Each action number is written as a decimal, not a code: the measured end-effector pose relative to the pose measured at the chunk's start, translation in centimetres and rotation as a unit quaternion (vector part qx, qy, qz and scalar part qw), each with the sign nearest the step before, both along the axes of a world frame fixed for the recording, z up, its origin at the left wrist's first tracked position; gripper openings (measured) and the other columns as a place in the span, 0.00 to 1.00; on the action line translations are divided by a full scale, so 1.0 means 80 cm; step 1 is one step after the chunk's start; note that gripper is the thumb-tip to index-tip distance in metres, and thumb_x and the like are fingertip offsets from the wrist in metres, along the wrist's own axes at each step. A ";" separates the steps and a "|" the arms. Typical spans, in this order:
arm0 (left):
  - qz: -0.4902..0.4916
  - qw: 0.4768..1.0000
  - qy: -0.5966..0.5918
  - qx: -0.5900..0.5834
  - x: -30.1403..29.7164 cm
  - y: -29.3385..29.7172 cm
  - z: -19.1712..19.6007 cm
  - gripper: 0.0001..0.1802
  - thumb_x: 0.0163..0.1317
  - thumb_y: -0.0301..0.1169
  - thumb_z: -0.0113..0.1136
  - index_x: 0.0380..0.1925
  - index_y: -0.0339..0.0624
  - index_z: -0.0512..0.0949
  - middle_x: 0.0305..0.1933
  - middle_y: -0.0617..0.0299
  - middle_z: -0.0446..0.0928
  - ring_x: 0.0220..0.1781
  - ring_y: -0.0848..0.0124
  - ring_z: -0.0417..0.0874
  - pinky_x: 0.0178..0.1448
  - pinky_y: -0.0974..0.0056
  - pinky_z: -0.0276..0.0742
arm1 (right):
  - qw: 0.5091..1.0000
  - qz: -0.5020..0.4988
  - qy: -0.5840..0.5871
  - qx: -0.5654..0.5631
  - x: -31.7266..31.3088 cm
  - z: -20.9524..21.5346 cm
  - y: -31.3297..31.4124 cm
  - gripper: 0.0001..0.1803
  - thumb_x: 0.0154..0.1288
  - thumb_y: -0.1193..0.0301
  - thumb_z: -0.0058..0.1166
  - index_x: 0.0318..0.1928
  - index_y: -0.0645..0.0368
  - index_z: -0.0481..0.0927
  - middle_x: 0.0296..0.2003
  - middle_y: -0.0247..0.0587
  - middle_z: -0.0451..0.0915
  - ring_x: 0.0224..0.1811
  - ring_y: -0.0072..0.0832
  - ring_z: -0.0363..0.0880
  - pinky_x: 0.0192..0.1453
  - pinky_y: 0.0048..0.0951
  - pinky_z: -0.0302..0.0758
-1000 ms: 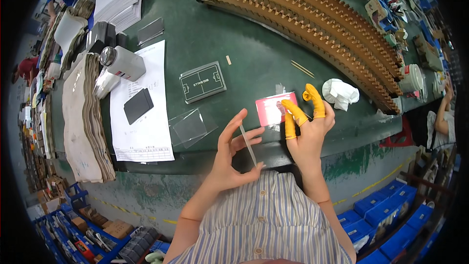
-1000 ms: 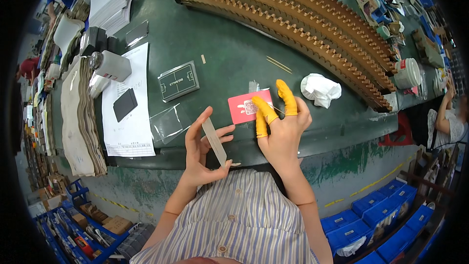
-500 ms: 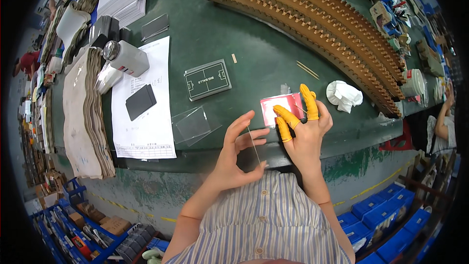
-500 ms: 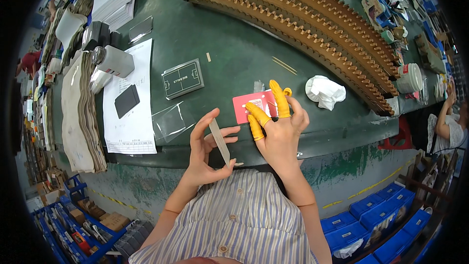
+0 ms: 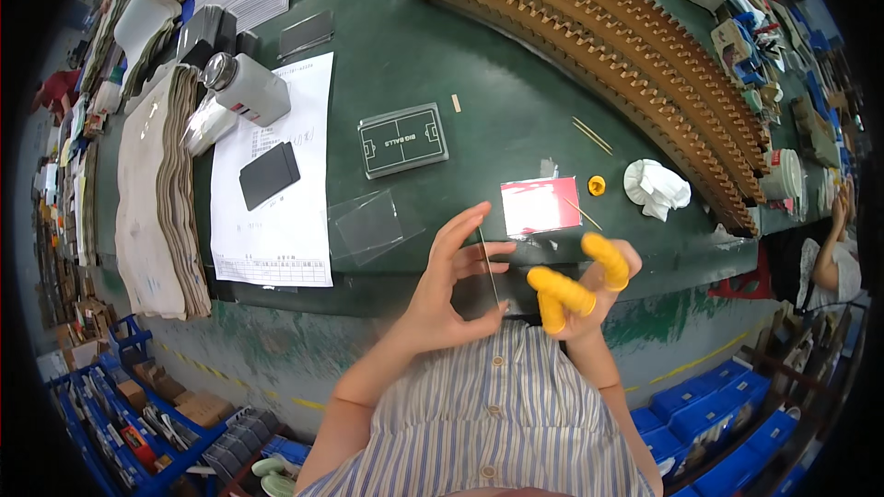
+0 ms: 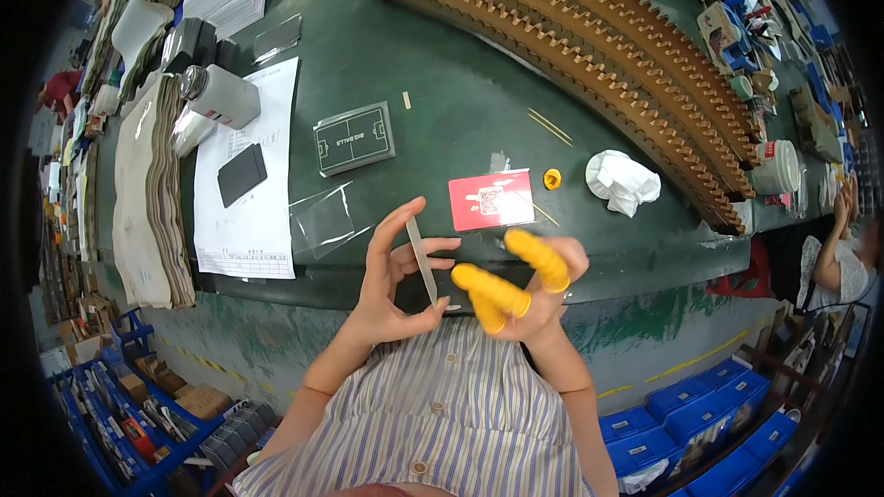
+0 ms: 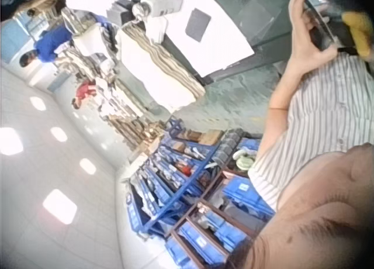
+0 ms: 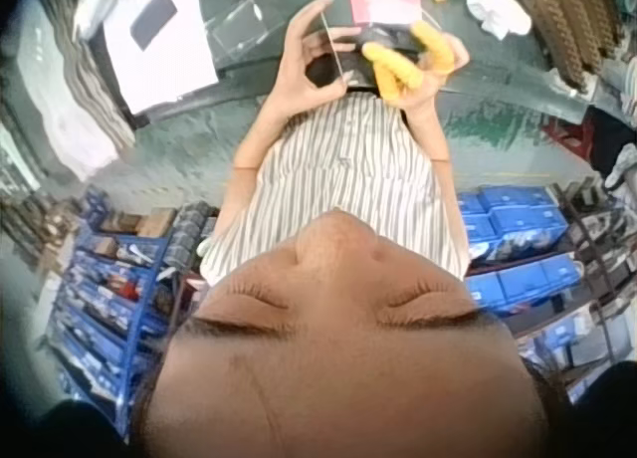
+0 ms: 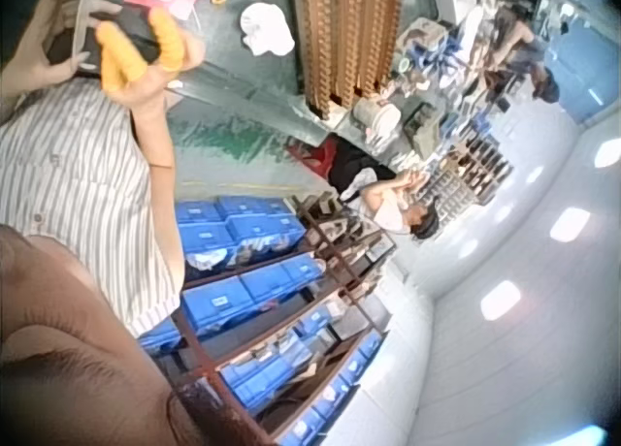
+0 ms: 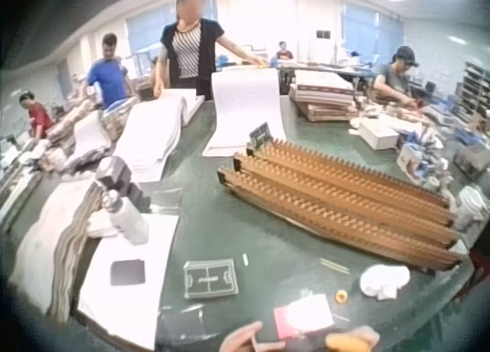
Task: The person cleans small green circuit boards using a white tissue and a wooden stick. They wipe the surface of the boards and use the stick to clean specific areas, handling the items one at a time on a green workbench.
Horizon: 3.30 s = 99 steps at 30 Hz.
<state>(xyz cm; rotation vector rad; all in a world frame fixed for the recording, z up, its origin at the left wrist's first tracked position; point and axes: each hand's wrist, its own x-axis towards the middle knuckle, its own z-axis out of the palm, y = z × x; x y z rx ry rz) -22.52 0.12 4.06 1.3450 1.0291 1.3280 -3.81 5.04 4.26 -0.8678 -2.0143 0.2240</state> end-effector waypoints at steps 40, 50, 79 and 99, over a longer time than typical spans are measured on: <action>-0.007 1.000 0.003 0.004 -0.002 0.001 -0.005 0.54 0.39 0.15 0.63 0.69 0.45 0.48 0.73 0.49 0.45 0.61 0.56 0.74 0.57 0.60 0.78 | 0.998 0.013 -0.056 -0.014 -0.004 -0.008 -0.014 0.21 0.45 0.56 0.66 0.45 0.31 0.82 0.46 0.37 0.58 0.48 0.38 0.59 0.47 0.38 0.61; -0.010 1.000 0.001 -0.001 -0.002 0.001 -0.004 0.54 0.40 0.16 0.63 0.69 0.46 0.48 0.73 0.49 0.45 0.60 0.56 0.75 0.56 0.60 0.78 | 0.999 0.015 -0.032 0.007 -0.009 -0.014 -0.009 0.25 0.46 0.52 0.67 0.46 0.43 0.80 0.46 0.37 0.60 0.49 0.34 0.60 0.47 0.35 0.61; -0.012 1.000 0.027 0.001 -0.003 0.001 -0.003 0.53 0.41 0.15 0.63 0.69 0.45 0.50 0.72 0.49 0.47 0.60 0.57 0.75 0.57 0.60 0.78 | 0.998 0.012 -0.056 -0.006 -0.014 -0.006 -0.009 0.16 0.49 0.57 0.64 0.42 0.34 0.83 0.48 0.34 0.68 0.54 0.34 0.61 0.49 0.39 0.61; -0.010 0.999 0.030 0.007 -0.002 0.001 -0.003 0.53 0.39 0.15 0.61 0.69 0.45 0.50 0.72 0.50 0.47 0.60 0.57 0.75 0.56 0.62 0.78 | 0.999 -0.007 -0.038 0.024 -0.013 -0.012 -0.011 0.15 0.49 0.52 0.62 0.40 0.32 0.83 0.46 0.32 0.66 0.52 0.32 0.60 0.47 0.38 0.60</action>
